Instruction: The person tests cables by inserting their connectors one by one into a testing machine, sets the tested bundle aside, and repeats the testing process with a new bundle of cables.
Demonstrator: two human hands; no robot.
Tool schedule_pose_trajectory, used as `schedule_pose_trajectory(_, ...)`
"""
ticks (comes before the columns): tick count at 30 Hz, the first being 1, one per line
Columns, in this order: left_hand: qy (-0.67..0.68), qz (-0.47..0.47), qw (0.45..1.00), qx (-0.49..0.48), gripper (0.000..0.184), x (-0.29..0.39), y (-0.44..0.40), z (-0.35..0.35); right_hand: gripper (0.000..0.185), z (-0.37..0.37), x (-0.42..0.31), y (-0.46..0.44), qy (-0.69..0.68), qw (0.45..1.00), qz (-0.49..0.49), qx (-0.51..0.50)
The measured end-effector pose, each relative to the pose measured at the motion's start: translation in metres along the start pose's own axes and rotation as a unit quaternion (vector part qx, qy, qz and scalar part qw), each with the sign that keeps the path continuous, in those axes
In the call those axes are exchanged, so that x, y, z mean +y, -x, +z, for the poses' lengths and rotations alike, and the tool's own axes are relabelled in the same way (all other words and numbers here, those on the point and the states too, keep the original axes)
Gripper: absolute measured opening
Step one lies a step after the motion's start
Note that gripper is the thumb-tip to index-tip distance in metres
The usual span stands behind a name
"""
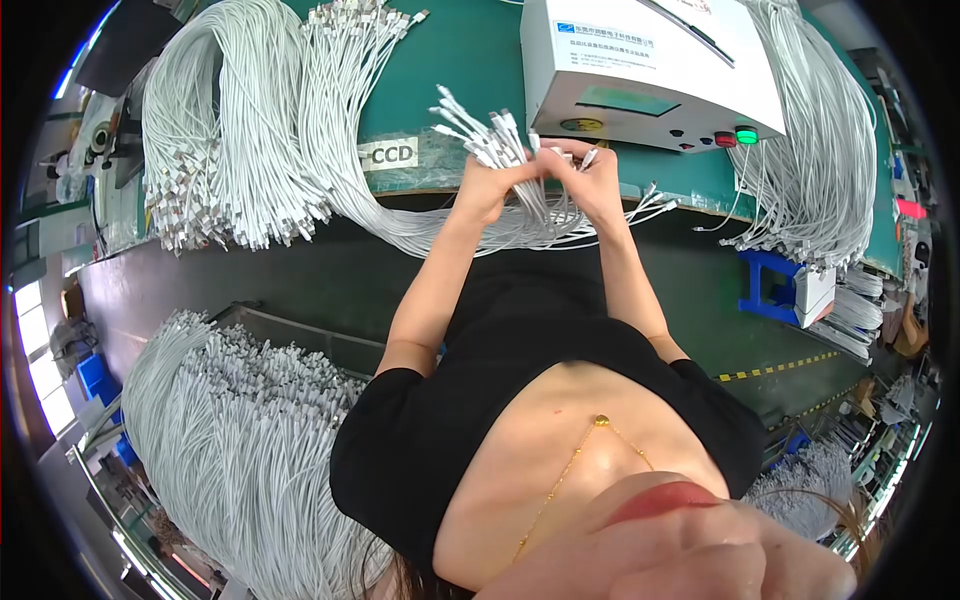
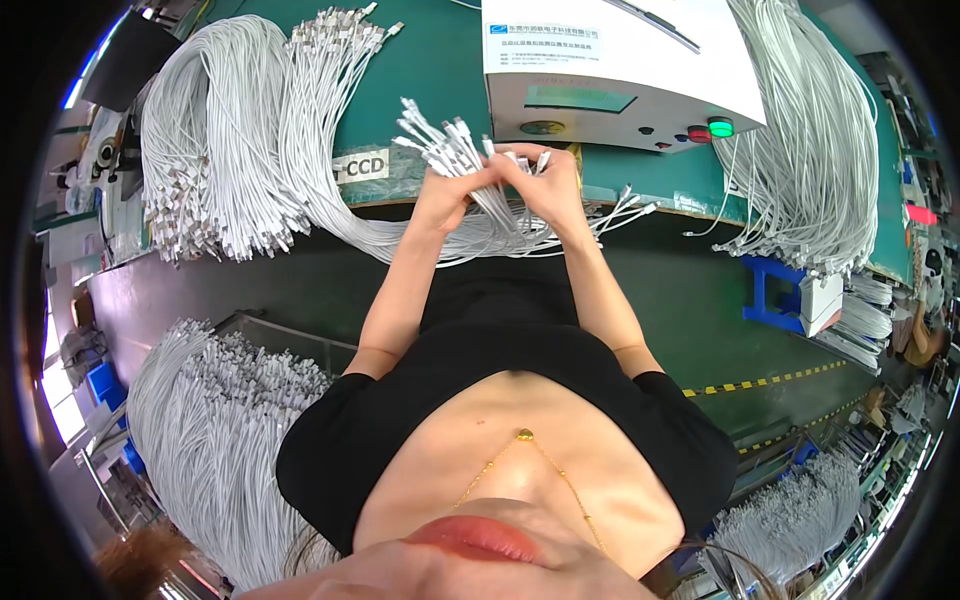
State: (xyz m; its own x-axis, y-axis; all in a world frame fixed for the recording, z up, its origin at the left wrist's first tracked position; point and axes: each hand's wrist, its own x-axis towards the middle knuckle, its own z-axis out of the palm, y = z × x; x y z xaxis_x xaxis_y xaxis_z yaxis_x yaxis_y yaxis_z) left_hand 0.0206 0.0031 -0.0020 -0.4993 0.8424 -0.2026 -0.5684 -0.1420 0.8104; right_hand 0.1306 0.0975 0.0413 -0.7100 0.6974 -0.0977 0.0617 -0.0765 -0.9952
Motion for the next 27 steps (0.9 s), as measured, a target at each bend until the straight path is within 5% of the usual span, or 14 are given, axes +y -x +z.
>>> schedule_pose_trajectory(7, 0.037, -0.073, 0.997, 0.019, 0.019, 0.006, 0.007, 0.004, 0.014, -0.026, 0.031, -0.015, -0.094, 0.990, 0.081, 0.066)
schedule_pose_trajectory(23, 0.087, -0.019, 0.993, 0.081, 0.024, 0.013, 0.004, 0.000, 0.010, -0.027, 0.035, -0.034, -0.105, 0.983, 0.110, 0.098)
schedule_pose_trajectory(25, 0.057, -0.034, 0.997, 0.027, 0.022, 0.008, 0.003, -0.006, 0.017, -0.015, 0.034, -0.030, -0.067, 0.995, -0.008, 0.068)
schedule_pose_trajectory(27, 0.030, -0.035, 0.999, 0.004, 0.022, 0.004, 0.002, -0.006, 0.024, -0.018, 0.025, -0.021, 0.034, 0.998, -0.013, 0.042)
